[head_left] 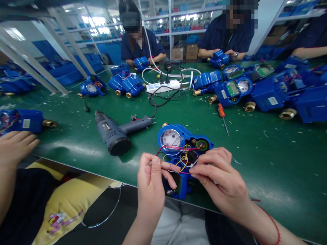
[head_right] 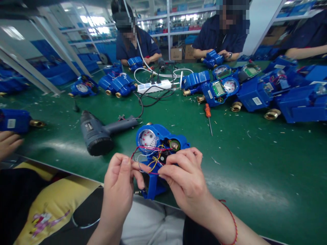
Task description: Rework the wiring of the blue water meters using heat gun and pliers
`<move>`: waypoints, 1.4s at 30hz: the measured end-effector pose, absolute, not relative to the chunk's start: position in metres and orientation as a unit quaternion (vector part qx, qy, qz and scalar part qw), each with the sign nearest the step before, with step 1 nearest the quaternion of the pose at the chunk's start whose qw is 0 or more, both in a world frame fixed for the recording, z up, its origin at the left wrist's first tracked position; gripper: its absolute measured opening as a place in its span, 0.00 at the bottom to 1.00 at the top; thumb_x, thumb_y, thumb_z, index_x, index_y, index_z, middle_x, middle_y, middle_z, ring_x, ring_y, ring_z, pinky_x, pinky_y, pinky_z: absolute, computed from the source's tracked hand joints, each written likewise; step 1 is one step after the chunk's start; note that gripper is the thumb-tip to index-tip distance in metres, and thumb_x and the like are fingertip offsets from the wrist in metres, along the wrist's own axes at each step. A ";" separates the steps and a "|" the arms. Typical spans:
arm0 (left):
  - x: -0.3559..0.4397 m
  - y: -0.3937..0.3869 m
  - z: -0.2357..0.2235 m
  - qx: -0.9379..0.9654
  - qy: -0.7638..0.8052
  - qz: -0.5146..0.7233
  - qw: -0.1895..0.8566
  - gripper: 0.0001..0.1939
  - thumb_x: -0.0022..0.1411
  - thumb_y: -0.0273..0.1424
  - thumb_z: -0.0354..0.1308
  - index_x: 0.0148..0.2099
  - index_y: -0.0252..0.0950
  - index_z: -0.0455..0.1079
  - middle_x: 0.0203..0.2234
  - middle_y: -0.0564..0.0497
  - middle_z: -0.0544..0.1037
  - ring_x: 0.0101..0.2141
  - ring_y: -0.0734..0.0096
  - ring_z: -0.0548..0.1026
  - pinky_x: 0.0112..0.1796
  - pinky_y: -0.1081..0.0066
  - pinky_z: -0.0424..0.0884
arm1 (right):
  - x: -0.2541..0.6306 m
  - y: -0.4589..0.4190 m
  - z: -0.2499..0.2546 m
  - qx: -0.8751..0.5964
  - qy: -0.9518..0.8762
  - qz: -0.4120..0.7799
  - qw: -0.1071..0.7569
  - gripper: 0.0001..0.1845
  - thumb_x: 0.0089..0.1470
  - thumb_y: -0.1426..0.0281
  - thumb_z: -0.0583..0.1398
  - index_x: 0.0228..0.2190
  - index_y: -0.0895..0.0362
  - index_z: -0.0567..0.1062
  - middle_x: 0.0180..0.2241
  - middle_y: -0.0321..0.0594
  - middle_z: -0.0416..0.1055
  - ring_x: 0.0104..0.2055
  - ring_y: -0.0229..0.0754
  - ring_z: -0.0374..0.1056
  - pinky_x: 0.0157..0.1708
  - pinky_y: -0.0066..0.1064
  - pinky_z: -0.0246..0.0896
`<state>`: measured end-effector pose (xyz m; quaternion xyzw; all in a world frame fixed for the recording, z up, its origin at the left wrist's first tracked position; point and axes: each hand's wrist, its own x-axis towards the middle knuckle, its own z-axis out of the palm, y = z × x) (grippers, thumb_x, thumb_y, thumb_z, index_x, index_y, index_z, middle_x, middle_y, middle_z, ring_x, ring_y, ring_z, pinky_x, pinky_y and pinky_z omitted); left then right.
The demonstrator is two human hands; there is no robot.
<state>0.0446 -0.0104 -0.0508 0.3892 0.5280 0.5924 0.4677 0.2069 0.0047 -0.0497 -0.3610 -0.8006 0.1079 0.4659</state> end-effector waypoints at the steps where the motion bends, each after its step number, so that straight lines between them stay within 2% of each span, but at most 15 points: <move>1: 0.043 -0.011 -0.049 0.394 0.525 0.587 0.474 0.13 0.70 0.38 0.46 0.33 0.39 0.54 0.22 0.55 0.80 0.14 0.80 0.69 0.18 0.80 0.63 | 0.206 0.005 -0.049 -0.360 -0.799 0.109 0.469 0.08 0.56 0.79 0.60 0.32 0.55 0.75 0.31 0.37 0.70 0.37 0.40 0.62 0.40 0.40 0.52; 4: 0.039 -0.012 -0.045 0.417 0.512 0.558 0.502 0.09 0.68 0.39 0.48 0.38 0.39 0.58 0.24 0.55 0.79 0.17 0.78 0.71 0.23 0.77 0.67 | 0.205 0.005 -0.048 -0.361 -0.797 0.113 0.470 0.07 0.56 0.79 0.60 0.32 0.56 0.75 0.30 0.37 0.69 0.36 0.40 0.62 0.39 0.39 0.52; 7: 0.037 -0.012 -0.040 0.487 0.519 0.497 0.496 0.09 0.60 0.35 0.59 0.42 0.38 0.67 0.27 0.54 0.77 0.22 0.77 0.70 0.26 0.76 0.67 | 0.204 0.006 -0.047 -0.359 -0.801 0.110 0.467 0.06 0.56 0.78 0.60 0.31 0.56 0.75 0.31 0.37 0.68 0.37 0.40 0.62 0.40 0.39 0.52; 10: 0.037 -0.010 -0.037 0.559 0.525 0.440 0.467 0.03 0.57 0.30 0.61 0.33 0.36 0.74 0.29 0.51 0.75 0.27 0.75 0.70 0.28 0.77 0.65 | 0.203 0.007 -0.046 -0.354 -0.806 0.088 0.467 0.05 0.57 0.77 0.60 0.31 0.57 0.76 0.31 0.38 0.69 0.37 0.41 0.62 0.40 0.39 0.51; 12: 0.038 -0.009 -0.038 0.542 0.527 0.444 0.481 0.07 0.58 0.31 0.60 0.29 0.35 0.72 0.27 0.53 0.73 0.25 0.77 0.67 0.25 0.78 0.62 | 0.203 0.009 -0.044 -0.359 -0.805 0.066 0.468 0.04 0.57 0.76 0.61 0.31 0.57 0.76 0.31 0.38 0.70 0.37 0.41 0.61 0.40 0.40 0.51; 15: 0.038 -0.010 -0.042 0.466 0.531 0.474 0.525 0.10 0.60 0.35 0.59 0.29 0.35 0.68 0.22 0.56 0.69 0.19 0.81 0.61 0.21 0.79 0.57 | 0.203 0.012 -0.043 -0.378 -0.794 0.039 0.475 0.04 0.56 0.76 0.61 0.31 0.56 0.76 0.31 0.38 0.71 0.38 0.42 0.61 0.42 0.41 0.50; 19: 0.035 -0.012 -0.049 0.415 0.529 0.491 0.554 0.12 0.63 0.38 0.56 0.32 0.35 0.66 0.24 0.56 0.74 0.15 0.87 0.56 0.18 0.81 0.52 | 0.204 0.015 -0.046 -0.399 -0.778 0.035 0.485 0.04 0.55 0.77 0.62 0.31 0.57 0.75 0.31 0.39 0.71 0.39 0.43 0.60 0.42 0.42 0.52; 22: 0.034 -0.010 -0.051 0.404 0.528 0.497 0.558 0.12 0.61 0.39 0.59 0.32 0.35 0.67 0.24 0.55 0.75 0.14 0.87 0.56 0.17 0.81 0.50 | 0.205 0.016 -0.049 -0.407 -0.768 0.022 0.494 0.05 0.55 0.77 0.62 0.30 0.56 0.75 0.31 0.39 0.71 0.39 0.44 0.60 0.41 0.42 0.52; 25: 0.035 -0.008 -0.050 0.408 0.536 0.485 0.559 0.12 0.59 0.39 0.61 0.34 0.34 0.71 0.22 0.54 0.75 0.14 0.86 0.56 0.16 0.80 0.50 | 0.208 0.015 -0.049 -0.412 -0.759 0.005 0.504 0.05 0.55 0.77 0.62 0.30 0.56 0.75 0.30 0.38 0.71 0.37 0.43 0.60 0.41 0.42 0.53; 28: 0.036 -0.006 -0.047 0.446 0.541 0.471 0.535 0.10 0.57 0.37 0.63 0.33 0.34 0.76 0.22 0.53 0.74 0.18 0.81 0.62 0.20 0.79 0.57 | 0.214 0.017 -0.045 -0.423 -0.752 0.002 0.506 0.05 0.56 0.78 0.61 0.30 0.56 0.74 0.30 0.39 0.69 0.37 0.43 0.60 0.40 0.41 0.54; 30: 0.037 -0.006 -0.047 0.474 0.536 0.470 0.517 0.09 0.57 0.36 0.63 0.31 0.35 0.78 0.24 0.52 0.74 0.25 0.77 0.68 0.27 0.78 0.63 | 0.217 0.020 -0.041 -0.413 -0.766 0.000 0.492 0.05 0.57 0.78 0.60 0.31 0.57 0.74 0.31 0.40 0.69 0.38 0.43 0.60 0.40 0.40 0.54; 33: 0.035 -0.006 -0.048 0.509 0.526 0.460 0.503 0.08 0.57 0.35 0.62 0.32 0.37 0.79 0.27 0.51 0.73 0.31 0.71 0.69 0.32 0.75 0.64 | 0.218 0.026 -0.034 -0.361 -0.825 -0.001 0.434 0.08 0.60 0.77 0.56 0.35 0.55 0.75 0.35 0.39 0.72 0.40 0.43 0.60 0.43 0.43 0.49; 37: 0.035 -0.006 -0.048 0.549 0.522 0.431 0.490 0.10 0.59 0.36 0.60 0.31 0.37 0.77 0.26 0.52 0.69 0.30 0.71 0.65 0.30 0.73 0.60 | 0.215 0.035 -0.025 -0.284 -0.905 0.016 0.317 0.11 0.65 0.73 0.52 0.39 0.54 0.74 0.37 0.35 0.74 0.41 0.41 0.61 0.50 0.46 0.41; 42: 0.037 -0.008 -0.040 0.532 0.533 0.409 0.515 0.13 0.57 0.38 0.59 0.27 0.34 0.73 0.24 0.52 0.67 0.25 0.72 0.63 0.27 0.71 0.59 | 0.214 0.041 -0.015 -0.215 -0.932 -0.007 0.291 0.16 0.66 0.73 0.50 0.29 0.58 0.74 0.30 0.36 0.73 0.36 0.39 0.61 0.51 0.44 0.43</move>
